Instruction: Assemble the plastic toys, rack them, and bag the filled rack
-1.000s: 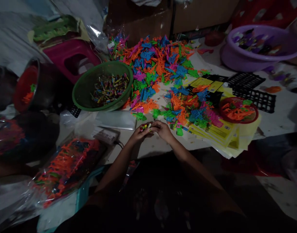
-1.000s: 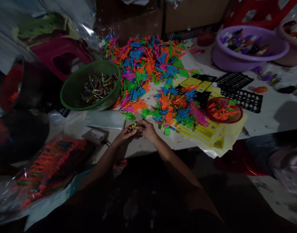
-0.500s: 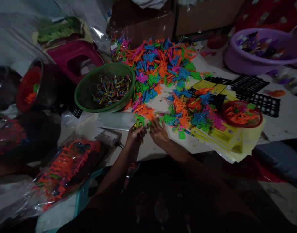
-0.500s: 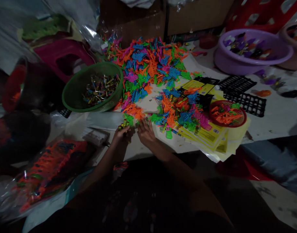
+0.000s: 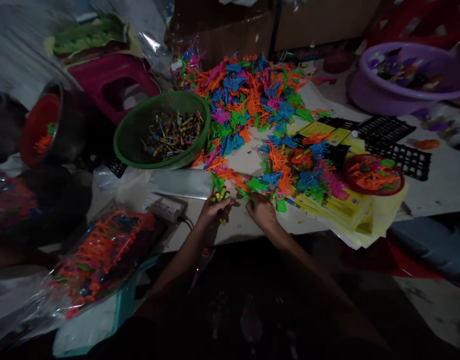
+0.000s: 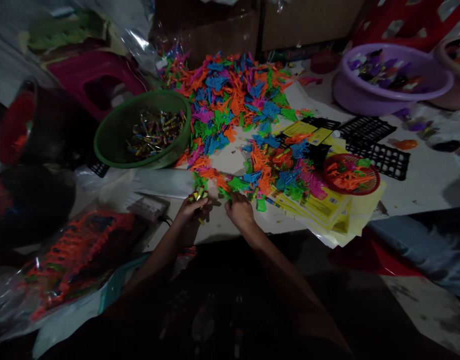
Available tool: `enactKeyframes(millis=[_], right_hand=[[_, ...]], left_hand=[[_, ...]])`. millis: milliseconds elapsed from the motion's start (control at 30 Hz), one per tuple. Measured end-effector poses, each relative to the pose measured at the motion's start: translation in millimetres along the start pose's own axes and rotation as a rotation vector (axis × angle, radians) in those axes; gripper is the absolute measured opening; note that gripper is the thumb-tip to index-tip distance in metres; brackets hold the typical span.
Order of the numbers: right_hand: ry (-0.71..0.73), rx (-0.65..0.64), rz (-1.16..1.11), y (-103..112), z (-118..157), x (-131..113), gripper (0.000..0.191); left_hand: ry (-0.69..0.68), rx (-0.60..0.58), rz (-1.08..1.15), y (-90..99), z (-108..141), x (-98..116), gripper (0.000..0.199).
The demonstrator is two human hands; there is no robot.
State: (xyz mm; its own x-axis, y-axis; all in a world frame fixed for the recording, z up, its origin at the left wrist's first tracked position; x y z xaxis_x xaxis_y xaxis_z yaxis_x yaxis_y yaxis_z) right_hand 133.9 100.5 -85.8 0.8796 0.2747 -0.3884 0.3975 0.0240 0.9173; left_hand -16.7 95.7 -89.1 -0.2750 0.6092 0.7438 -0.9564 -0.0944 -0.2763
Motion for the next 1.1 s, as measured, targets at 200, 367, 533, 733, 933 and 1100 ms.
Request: enactKeyframes(millis=[200,367,533,733,933,1100], right_hand=[[-0.208,0.012,-0.170,6,0,20,0.027],[-0.183,0.255,-0.859,22,3,6,0.033],[-0.165,0.367,-1.068,29,8,-8,0.030],[-0.159,0.355,-1.108,23,11,-6,0.027],[-0.102,0.301,-1.039,26,8,-8,0.034],[-0.123,0.253,-1.037,23,9,-10,0.034]], left_hand=[[-0.050,-0.002,-0.031,-10.2,9,-4,0.033],[-0.031,-0.005,-0.044,-24.4,15,-5,0.038],[-0.117,-0.090,-0.064,-39.8,20,4,0.043],[-0.171,-0.100,-0.153,-43.1,22,5,0.034],[-0.261,-0.116,-0.301,-49.1,31,17,0.027],[-0.218,-0.171,-0.319,-54.5,28,11,0.030]])
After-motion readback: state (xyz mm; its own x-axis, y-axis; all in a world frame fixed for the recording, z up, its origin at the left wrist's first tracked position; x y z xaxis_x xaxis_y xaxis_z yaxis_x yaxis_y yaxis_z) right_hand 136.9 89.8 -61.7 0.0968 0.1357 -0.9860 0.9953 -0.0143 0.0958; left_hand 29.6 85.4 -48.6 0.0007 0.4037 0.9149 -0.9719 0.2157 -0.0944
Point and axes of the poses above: each hand's wrist, its own z-axis away from the middle knuckle, its own y-axis out of the back of the hand, x = y × z, the point moved 6 cm from there along -z, towards the middle knuckle, and after that the axes turned 10 degrees about y, right-handed, at the moved point
